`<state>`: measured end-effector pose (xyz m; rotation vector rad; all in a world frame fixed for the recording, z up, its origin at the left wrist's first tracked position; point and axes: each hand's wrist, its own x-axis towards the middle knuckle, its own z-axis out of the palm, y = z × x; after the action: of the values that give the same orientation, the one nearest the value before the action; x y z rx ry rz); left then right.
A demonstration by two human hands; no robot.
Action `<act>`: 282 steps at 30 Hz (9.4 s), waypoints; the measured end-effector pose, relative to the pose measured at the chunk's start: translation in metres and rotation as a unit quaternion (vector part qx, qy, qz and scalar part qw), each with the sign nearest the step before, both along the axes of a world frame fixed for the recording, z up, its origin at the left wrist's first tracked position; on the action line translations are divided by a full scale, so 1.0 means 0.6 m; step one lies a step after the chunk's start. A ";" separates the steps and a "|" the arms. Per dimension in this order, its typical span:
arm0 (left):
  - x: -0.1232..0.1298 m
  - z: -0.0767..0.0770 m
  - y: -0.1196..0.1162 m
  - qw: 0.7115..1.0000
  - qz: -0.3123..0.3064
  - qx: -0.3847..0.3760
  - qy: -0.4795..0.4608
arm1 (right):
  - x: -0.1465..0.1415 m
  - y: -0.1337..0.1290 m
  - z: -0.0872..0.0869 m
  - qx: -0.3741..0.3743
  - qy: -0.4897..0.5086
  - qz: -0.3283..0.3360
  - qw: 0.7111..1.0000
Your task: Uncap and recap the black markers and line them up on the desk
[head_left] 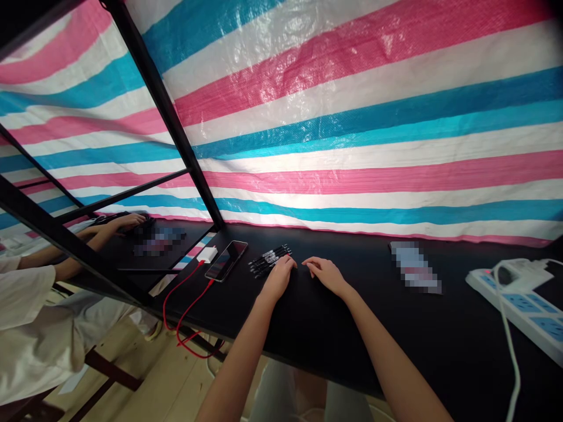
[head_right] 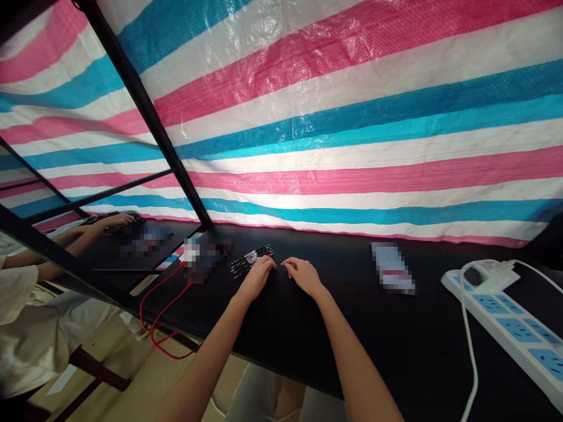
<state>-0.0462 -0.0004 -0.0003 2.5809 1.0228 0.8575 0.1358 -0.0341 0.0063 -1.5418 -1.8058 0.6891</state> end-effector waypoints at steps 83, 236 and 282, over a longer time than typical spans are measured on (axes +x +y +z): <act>0.008 0.028 -0.017 0.777 -0.124 -0.563 -0.253 | -0.005 0.001 0.016 -0.015 0.420 -0.004 0.908; 0.022 0.007 -0.012 0.977 0.161 -0.140 0.011 | 0.032 -0.004 0.009 -0.065 -0.080 -0.167 0.981; -0.022 0.007 0.001 0.935 0.332 0.008 0.121 | 0.017 -0.014 0.026 -0.077 -0.137 -0.139 0.978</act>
<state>-0.0595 0.0001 0.0037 2.3975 2.0326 0.6730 0.1461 -0.0423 0.0216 -2.0296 -1.7083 0.5099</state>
